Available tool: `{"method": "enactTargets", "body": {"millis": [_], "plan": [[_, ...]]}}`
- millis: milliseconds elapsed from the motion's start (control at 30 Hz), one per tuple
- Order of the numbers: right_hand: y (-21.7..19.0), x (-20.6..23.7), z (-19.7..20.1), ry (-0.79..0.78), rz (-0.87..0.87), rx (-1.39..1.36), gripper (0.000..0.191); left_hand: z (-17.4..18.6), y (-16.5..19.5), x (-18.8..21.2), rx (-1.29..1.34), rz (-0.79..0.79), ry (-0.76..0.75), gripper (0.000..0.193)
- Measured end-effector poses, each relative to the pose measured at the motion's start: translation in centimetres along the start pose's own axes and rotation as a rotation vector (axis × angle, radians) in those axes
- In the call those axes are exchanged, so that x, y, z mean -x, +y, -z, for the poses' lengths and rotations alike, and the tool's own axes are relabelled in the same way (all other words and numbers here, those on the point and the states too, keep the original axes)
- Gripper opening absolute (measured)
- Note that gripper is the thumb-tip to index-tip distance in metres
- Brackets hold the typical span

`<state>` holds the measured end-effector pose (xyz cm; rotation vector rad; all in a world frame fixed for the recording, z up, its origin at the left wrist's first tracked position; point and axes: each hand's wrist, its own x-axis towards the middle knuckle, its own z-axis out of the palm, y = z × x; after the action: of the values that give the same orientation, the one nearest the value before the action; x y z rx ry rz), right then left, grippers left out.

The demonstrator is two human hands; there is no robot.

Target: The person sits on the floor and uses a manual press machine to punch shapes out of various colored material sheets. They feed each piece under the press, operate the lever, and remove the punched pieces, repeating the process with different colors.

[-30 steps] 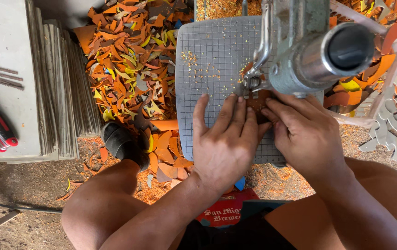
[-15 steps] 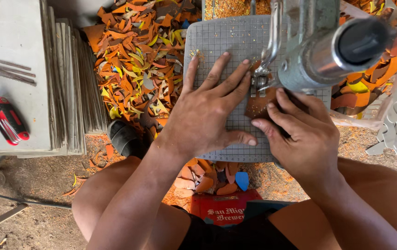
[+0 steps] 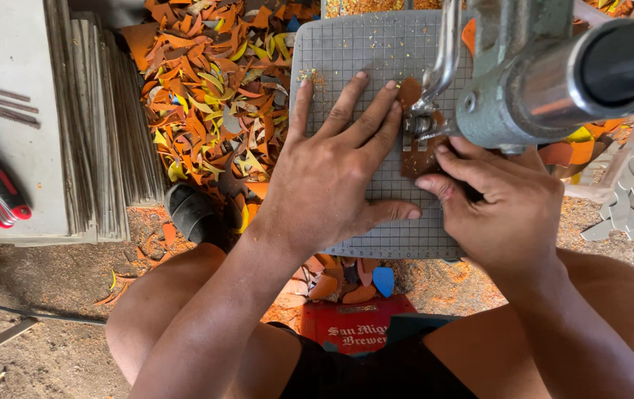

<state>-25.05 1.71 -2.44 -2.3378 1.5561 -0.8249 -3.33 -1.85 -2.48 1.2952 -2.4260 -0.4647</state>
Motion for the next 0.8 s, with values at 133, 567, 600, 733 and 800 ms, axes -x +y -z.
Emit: {"method": "enactTargets", "body": {"millis": [133, 567, 600, 733, 800], "plan": [[0.1, -0.3, 0.2, 0.002, -0.018, -0.016, 0.027, 0.0, 0.1, 0.1, -0.007, 0.007, 0.009, 0.104], [0.4, -1.2, -0.1, 0.056, -0.030, -0.076, 0.021, -0.4, 0.0, -0.2, -0.037, 0.015, 0.059, 0.101], [0.3, -1.4, 0.0, 0.071, -0.024, -0.079, 0.022, -0.4, -0.1, -0.2, -0.038, 0.016, 0.059, 0.101], [0.2, -1.8, 0.0, 0.074, -0.005, -0.073, 0.022, -0.4, -0.1, -0.1, -0.034, 0.023, 0.067, 0.100], [0.4, -1.8, -0.1, 0.074, 0.014, -0.044, 0.022, -0.3, -0.1, -0.2, -0.034, 0.023, 0.073, 0.099]]}}
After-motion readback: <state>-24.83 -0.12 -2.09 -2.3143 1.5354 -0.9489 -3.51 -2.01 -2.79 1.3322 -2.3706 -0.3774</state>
